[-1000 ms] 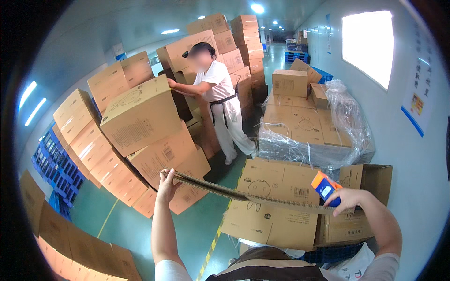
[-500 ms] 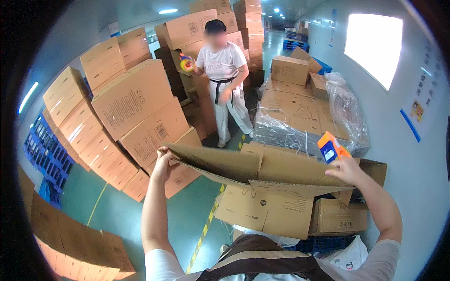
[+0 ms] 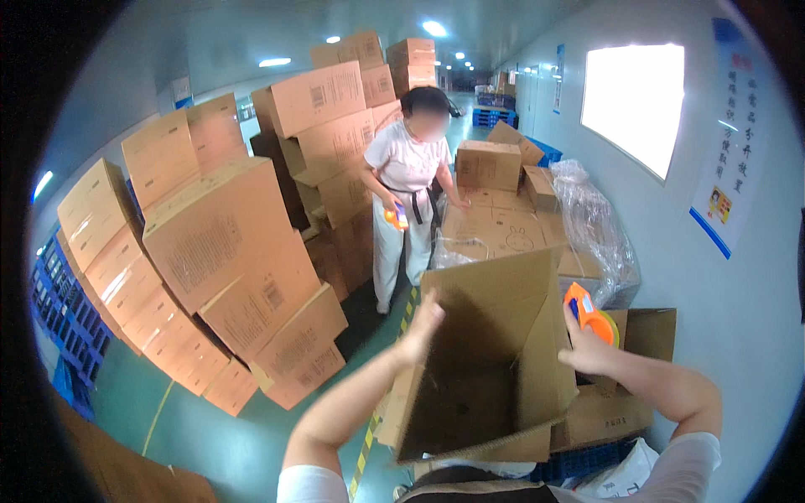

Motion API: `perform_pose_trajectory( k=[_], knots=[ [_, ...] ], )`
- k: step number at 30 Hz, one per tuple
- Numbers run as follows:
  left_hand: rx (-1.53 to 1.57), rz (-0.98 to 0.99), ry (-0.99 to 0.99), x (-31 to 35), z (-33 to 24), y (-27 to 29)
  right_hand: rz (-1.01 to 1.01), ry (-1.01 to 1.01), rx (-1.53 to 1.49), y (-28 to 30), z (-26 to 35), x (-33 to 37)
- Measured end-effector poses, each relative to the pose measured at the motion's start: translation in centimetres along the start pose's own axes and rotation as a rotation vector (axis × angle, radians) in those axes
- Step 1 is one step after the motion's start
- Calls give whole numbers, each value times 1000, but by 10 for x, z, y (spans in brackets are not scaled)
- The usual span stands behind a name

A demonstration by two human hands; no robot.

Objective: The person uses a handheld tape dispenser to seal cardboard boxes in a warehouse. They repeatedly fold the box flaps, apply tape to the seams, and place the sealed boxes onto a stack.

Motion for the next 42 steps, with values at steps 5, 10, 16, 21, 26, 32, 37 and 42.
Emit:
perform_pose_trajectory(
  k=[5, 10, 16, 21, 26, 32, 37, 42],
  knots=[
    [-806, 89, 178, 16, 11, -65, 163, 542, 239, -51, 46, 7],
    [-1119, 272, -19, 22, 29, -70, 269, 634, 448, -134, 41, -28],
    [-1469, 232, 459, 50, 56, -56, 685, 619, 345, -110, 72, 40],
    [-1260, 218, 265, 50, 55, -57, 1029, 770, -67, -103, 99, 110],
    [-991, 247, 200, 53, 41, -45, 1046, 925, 210, -92, 87, 89],
    [418, -104, 370, 82, 53, 12, -253, 883, 401, -87, 30, -4],
    [-693, -224, 571, 94, 70, -36, -388, 1019, 323, -81, 55, -1],
    [-869, -247, 458, 104, 72, -29, -885, 519, -168, 90, 74, -43]
  ],
)
Point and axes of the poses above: each hand's wrist, its own x-axis away from the middle knuckle, its own y-axis out of the back of the hand, z = x × y, the point moved 8 cm from there along -x, towards the middle knuckle, and after that the axes turned 7 degrees about z, right-handed, at the moved point
